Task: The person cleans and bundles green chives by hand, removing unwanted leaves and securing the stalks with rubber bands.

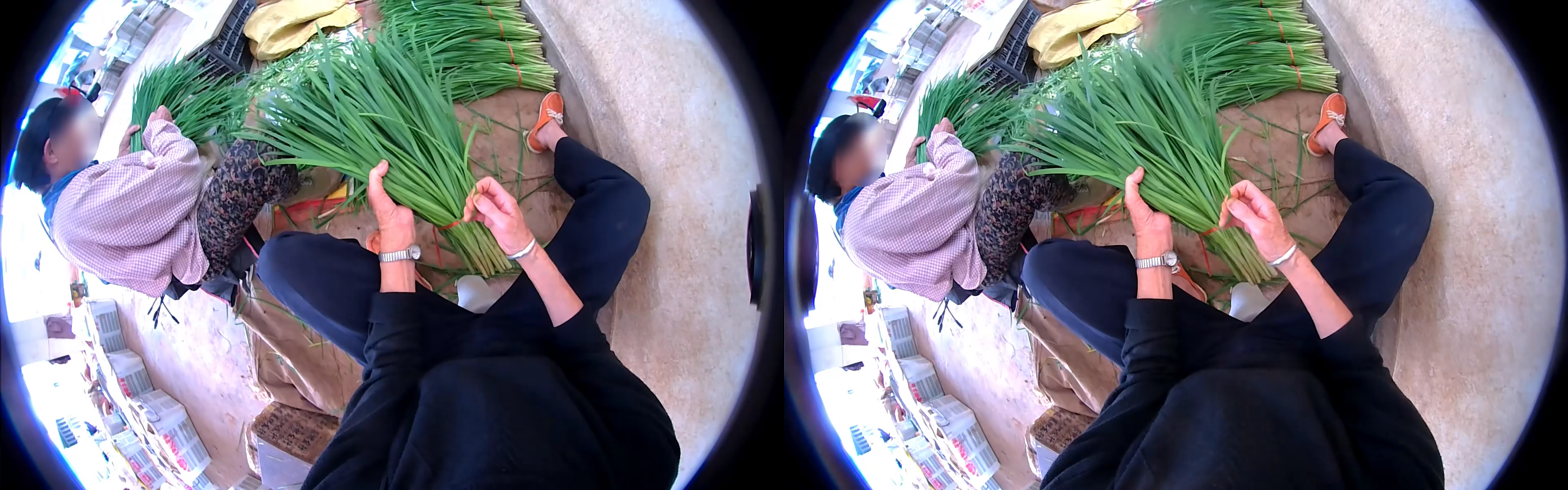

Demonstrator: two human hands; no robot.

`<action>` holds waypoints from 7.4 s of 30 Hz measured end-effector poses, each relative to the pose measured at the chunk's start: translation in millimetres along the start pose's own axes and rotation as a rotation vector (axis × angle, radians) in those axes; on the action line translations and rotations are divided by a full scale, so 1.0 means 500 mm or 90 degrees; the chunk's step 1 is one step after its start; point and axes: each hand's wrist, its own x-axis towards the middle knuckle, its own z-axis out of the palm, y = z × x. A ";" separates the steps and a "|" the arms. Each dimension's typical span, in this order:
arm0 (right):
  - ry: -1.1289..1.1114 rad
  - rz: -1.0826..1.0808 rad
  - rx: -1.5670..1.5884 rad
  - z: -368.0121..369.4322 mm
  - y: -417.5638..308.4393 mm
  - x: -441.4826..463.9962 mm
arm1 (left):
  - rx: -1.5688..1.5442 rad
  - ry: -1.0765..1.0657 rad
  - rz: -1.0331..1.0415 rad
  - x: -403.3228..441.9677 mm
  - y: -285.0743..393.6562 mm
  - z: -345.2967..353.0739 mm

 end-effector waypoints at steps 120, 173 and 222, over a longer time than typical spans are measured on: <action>0.269 0.050 -0.416 -0.116 0.082 0.187 | -0.005 -0.027 -0.076 0.058 -0.108 -0.055; 0.277 -0.193 -0.792 -0.030 0.074 0.213 | 0.185 0.197 -0.020 0.043 -0.150 -0.062; 0.143 0.025 -0.411 0.004 0.007 0.206 | 0.141 0.175 -0.039 0.071 -0.091 -0.059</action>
